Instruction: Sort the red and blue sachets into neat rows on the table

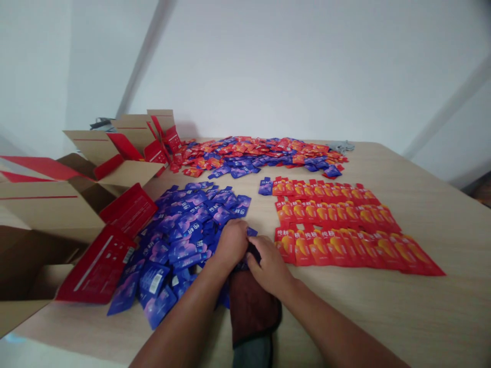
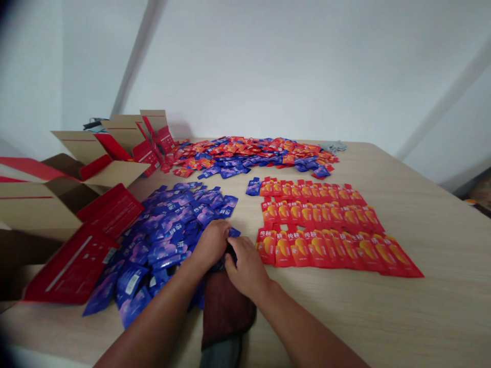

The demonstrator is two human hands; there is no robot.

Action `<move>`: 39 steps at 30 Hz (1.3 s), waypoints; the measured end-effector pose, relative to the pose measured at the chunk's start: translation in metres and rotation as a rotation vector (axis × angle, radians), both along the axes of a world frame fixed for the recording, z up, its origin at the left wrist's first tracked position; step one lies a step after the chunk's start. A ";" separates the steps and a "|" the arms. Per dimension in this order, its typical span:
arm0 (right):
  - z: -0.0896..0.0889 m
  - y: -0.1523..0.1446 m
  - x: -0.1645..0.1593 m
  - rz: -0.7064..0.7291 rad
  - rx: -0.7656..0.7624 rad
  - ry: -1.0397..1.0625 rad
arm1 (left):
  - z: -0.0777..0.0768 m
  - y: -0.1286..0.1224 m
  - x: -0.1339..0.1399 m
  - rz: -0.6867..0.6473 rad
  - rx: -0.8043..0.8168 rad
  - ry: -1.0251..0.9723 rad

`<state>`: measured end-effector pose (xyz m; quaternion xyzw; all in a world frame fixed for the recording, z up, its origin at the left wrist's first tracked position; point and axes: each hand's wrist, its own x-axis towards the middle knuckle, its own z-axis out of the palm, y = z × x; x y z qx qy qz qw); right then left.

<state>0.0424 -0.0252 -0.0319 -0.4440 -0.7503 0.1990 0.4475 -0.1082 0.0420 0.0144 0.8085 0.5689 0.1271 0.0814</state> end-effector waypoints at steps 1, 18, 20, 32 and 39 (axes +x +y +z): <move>-0.001 0.001 0.001 0.013 -0.011 -0.003 | 0.005 0.001 0.001 0.005 0.014 -0.004; 0.007 0.003 0.003 0.140 0.012 -0.032 | 0.008 0.147 0.005 0.129 -0.127 0.309; 0.007 0.003 0.003 0.145 0.018 -0.033 | 0.008 0.155 0.002 0.139 -0.153 0.303; 0.006 0.004 0.004 0.150 0.021 -0.037 | 0.013 0.159 -0.013 0.010 -0.248 0.258; 0.009 0.003 0.004 0.155 0.011 -0.038 | 0.019 0.147 -0.018 -0.064 -0.236 0.298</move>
